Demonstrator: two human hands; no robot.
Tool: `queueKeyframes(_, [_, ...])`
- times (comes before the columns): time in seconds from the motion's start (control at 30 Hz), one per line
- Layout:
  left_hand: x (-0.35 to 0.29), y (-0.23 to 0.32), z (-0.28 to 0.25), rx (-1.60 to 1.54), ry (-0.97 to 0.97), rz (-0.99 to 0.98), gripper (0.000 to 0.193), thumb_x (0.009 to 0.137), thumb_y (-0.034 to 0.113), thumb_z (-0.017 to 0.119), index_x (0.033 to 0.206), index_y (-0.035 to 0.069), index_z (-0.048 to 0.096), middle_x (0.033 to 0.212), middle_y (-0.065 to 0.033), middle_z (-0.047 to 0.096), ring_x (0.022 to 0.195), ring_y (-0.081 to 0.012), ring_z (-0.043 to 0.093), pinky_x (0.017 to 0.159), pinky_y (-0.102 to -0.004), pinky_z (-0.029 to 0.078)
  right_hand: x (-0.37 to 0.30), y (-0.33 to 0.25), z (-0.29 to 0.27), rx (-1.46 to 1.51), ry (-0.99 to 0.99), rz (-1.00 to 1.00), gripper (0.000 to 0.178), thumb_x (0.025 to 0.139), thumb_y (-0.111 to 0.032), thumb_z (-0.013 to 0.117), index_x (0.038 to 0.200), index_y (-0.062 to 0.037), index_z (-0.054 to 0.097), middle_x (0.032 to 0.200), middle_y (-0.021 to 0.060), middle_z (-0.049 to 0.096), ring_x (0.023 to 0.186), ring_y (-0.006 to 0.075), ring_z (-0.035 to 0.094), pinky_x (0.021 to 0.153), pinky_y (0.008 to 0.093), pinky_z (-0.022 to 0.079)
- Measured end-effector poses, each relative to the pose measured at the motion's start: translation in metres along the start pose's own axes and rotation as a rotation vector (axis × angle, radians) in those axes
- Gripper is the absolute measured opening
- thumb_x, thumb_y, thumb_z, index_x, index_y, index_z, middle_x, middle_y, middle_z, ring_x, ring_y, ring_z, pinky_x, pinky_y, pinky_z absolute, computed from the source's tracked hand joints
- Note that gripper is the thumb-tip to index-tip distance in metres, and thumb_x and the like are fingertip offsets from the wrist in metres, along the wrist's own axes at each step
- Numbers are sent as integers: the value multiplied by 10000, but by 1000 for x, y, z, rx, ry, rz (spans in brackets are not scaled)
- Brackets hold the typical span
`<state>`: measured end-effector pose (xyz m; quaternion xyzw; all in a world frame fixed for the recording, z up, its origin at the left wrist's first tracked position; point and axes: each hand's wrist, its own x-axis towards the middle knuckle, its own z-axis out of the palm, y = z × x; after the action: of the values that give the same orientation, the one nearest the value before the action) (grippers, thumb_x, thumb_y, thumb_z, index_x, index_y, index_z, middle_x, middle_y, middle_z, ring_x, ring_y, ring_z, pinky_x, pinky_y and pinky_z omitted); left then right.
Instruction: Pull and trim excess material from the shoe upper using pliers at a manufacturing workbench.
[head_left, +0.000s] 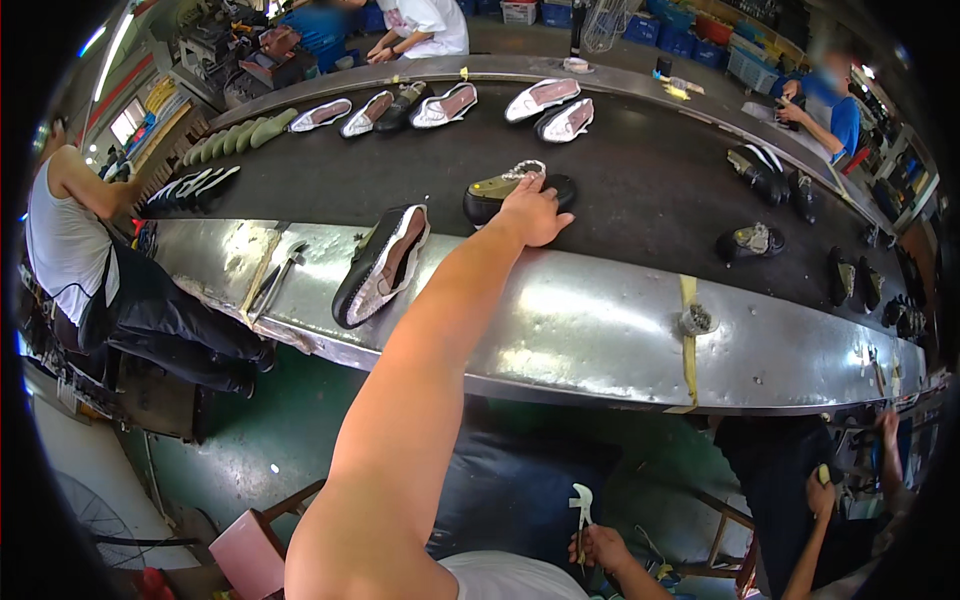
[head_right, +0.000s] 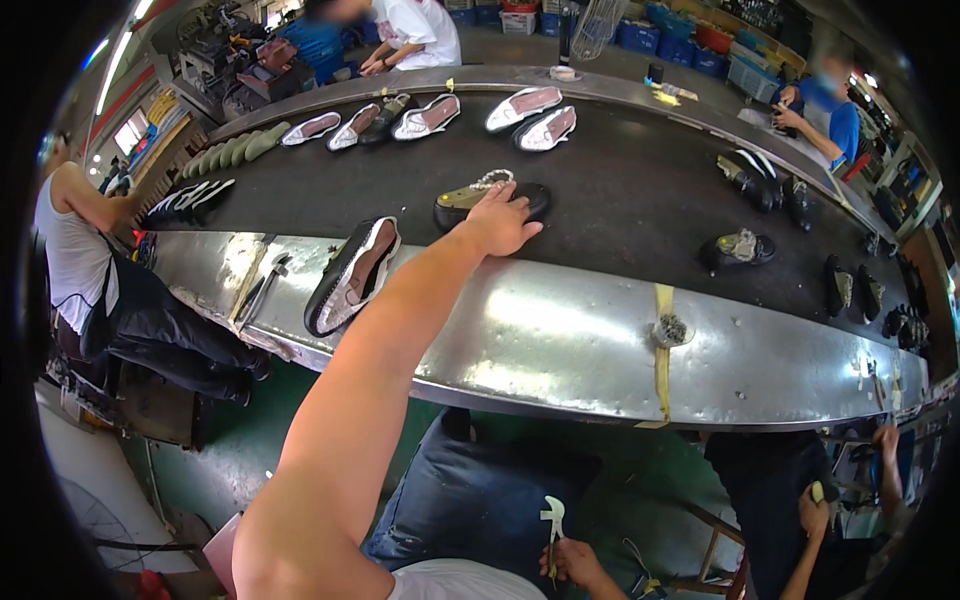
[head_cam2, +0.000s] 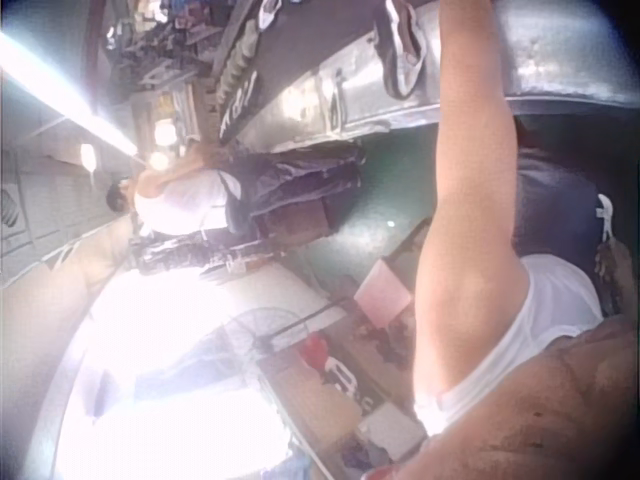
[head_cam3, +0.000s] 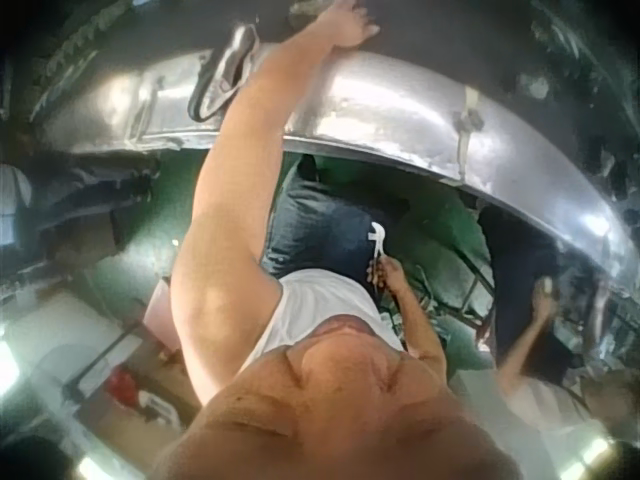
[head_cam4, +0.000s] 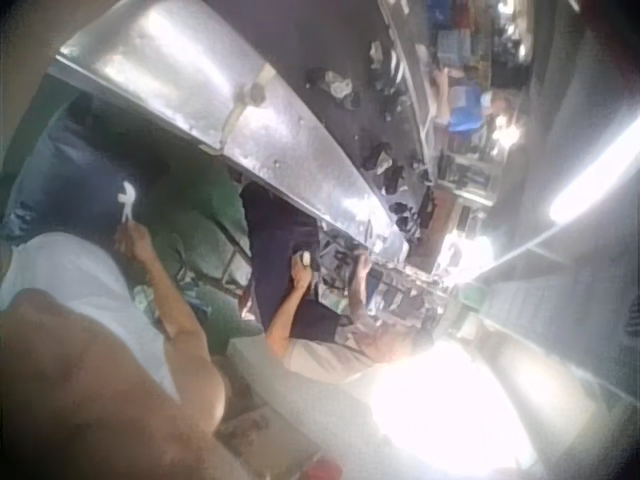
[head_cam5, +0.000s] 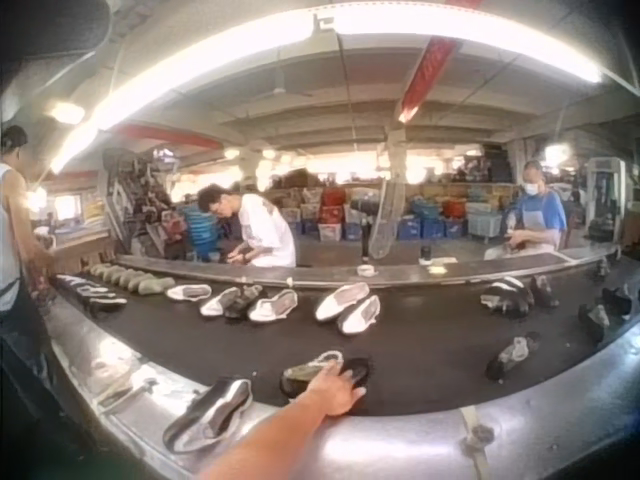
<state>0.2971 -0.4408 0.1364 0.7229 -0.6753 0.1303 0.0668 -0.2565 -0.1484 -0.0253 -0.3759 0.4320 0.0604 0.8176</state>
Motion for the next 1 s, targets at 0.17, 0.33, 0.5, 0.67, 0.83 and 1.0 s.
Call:
queueKeyframes(0.17, [-19, -7, -63, -171, -48, -88, 353, 945, 354, 549, 849, 55, 711, 968, -152, 701, 937, -365, 657, 817, -472, 532, 1, 1, -5, 36, 7, 7, 527, 1073, -403, 317, 1119, 47, 587, 946, 160, 707, 762, 260, 725, 490, 254, 467])
queueKeyframes(0.33, [-110, -68, -110, 283, 149, -567, 572, 758, 426, 755, 1153, 19, 680, 1203, -241, 647, 1186, -344, 598, 998, -403, 478, -7, 3, 3, -2, 77, -9, 530, 1075, -397, 292, 1091, 37, 597, 916, 151, 706, 746, 269, 720, 506, 277, 474])
queueKeyframes(0.5, [-155, -146, -126, -678, -332, -669, 696, 838, 422, 730, 1367, 6, 551, 1245, -151, 657, 1087, -254, 649, 955, -351, 500, -7, -2, 14, -53, 68, -40, 521, 1082, -381, 276, 1070, 27, 599, 901, 148, 705, 734, 252, 717, 508, 275, 473])
queueKeyframes(0.67, [-217, -67, -164, -1444, -229, -453, 612, 921, 394, 707, 1394, 45, 535, 1213, -65, 641, 1055, -151, 605, 953, -308, 493, -16, 8, 23, -71, 149, -81, 516, 1082, -391, 290, 1053, 16, 606, 888, 137, 704, 729, 243, 716, 510, 276, 474])
queueKeyframes(0.83, [-321, 83, -132, -1736, -143, -409, 675, 913, 389, 718, 1444, 50, 476, 1239, -48, 611, 1130, -146, 557, 1007, -299, 440, -21, 11, 29, -66, 157, -148, 454, 1066, -393, 384, 1053, 6, 600, 880, 127, 700, 718, 231, 710, 545, 291, 510])
queueKeyframes(1.0, [-424, 207, -14, -1729, -96, -550, 696, 943, 151, 670, 1546, 242, 335, 1216, -37, 606, 1094, -112, 548, 966, -289, 455, -29, 0, 39, -247, 122, -385, 213, 997, -193, 573, 1099, -7, 591, 823, 70, 658, 671, 147, 647, 626, 305, 540])
